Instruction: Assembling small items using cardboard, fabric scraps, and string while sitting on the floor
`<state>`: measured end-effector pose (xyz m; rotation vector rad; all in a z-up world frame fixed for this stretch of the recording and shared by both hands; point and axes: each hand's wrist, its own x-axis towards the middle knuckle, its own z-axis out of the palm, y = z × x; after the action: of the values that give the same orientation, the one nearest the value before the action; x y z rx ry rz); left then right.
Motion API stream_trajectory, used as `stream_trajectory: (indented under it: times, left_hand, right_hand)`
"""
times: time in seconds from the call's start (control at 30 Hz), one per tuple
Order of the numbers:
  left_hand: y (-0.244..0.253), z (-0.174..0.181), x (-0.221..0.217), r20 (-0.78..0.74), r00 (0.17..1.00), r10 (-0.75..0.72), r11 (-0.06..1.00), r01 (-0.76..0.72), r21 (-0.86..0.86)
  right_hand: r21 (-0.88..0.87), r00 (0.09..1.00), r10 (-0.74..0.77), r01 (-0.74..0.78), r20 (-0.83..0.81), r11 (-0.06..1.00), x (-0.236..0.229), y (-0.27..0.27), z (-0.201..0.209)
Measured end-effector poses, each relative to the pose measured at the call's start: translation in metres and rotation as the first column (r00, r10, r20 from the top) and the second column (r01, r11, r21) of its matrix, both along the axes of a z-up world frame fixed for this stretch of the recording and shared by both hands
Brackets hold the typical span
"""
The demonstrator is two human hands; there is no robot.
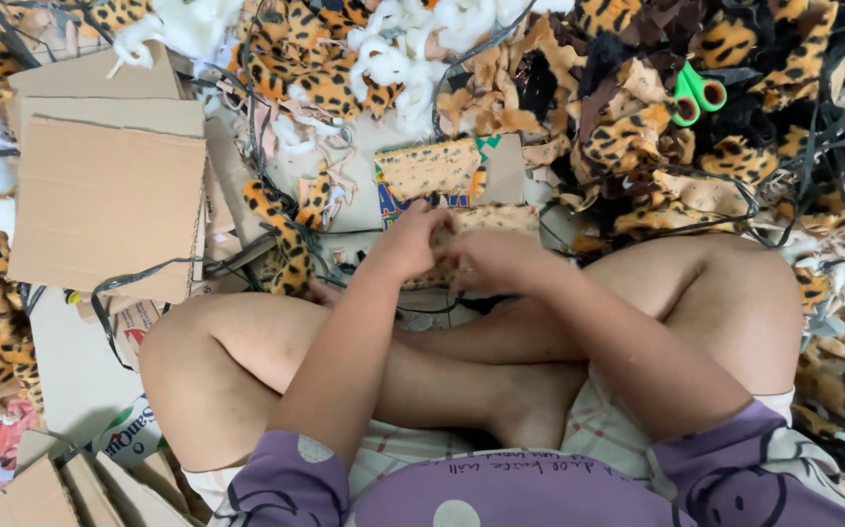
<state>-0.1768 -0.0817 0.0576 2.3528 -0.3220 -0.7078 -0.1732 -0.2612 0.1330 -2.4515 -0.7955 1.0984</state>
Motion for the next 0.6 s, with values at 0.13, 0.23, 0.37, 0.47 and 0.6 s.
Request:
stream_trajectory:
  times: [0.13,0.23,0.37,0.47,0.6]
  left_hand:
    - [-0.008,-0.039,-0.002,0.024,1.0,-0.017,0.998,0.016,0.062]
    - [-0.008,-0.058,-0.003,0.105,0.994,-0.016,0.999,0.013,0.03]
    - [-0.008,-0.064,0.0,0.041,0.999,-0.018,0.998,0.016,0.054]
    - [-0.007,-0.068,0.003,0.064,0.997,-0.044,0.999,0.045,-0.007]
    - [-0.006,-0.082,-0.001,0.058,0.997,-0.048,0.998,0.05,-0.026]
  right_hand:
    - [-0.05,0.983,0.17,-0.174,-0.065,0.984,-0.042,0.014,-0.069]
    - [-0.111,0.952,0.253,-0.274,-0.17,0.955,-0.047,0.022,-0.04]
    - [0.001,0.957,0.239,-0.243,-0.164,0.97,-0.059,0.011,0.006]
    - [0.046,0.946,0.261,-0.257,-0.193,0.965,-0.072,0.0,0.04]
    - [0.589,0.796,0.527,-0.281,-0.299,0.758,-0.04,-0.012,0.073]
